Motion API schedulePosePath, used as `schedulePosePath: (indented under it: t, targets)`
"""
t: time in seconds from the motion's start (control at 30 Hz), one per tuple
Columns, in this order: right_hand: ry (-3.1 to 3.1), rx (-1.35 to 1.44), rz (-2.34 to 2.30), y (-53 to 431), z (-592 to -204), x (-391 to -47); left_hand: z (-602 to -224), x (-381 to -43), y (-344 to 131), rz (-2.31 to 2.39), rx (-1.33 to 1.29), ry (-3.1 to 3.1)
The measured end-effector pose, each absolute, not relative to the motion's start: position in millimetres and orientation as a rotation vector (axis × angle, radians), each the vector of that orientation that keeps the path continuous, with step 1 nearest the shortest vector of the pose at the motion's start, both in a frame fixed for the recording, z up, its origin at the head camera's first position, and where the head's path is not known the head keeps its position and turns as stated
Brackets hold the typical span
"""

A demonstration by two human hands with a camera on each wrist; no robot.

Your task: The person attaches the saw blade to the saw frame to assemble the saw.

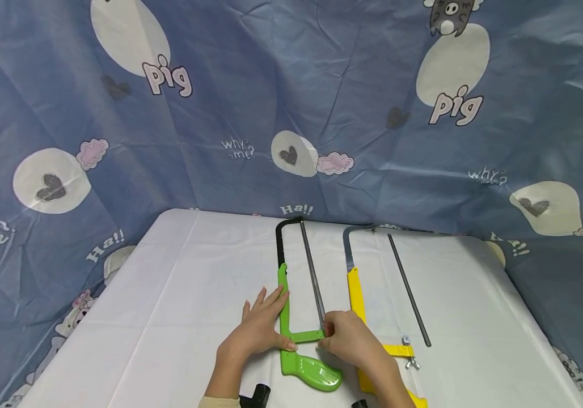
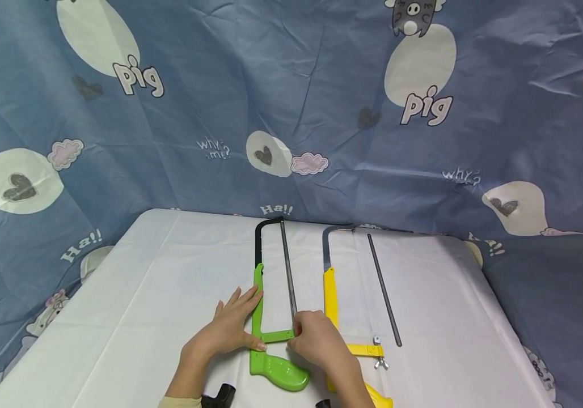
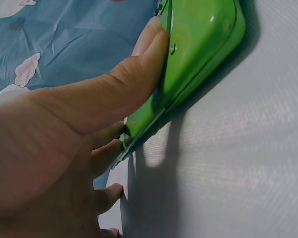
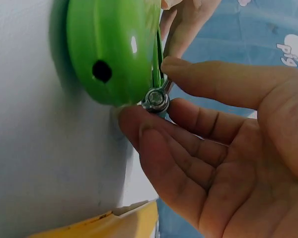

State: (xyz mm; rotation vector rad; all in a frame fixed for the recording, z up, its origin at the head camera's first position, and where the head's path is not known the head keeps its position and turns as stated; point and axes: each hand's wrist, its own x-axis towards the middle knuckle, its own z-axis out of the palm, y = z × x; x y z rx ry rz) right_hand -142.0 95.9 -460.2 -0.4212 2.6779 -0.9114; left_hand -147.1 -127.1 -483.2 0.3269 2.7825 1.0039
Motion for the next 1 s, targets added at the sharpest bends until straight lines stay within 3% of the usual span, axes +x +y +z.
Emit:
schedulePosePath:
  t: [1.0]
  targets:
    - [2.507, -0.363, -1.104, 103.1, -462.6, -144.0, -484.8, -147.6, -126.0, 0.983, 0.337, 2.802]
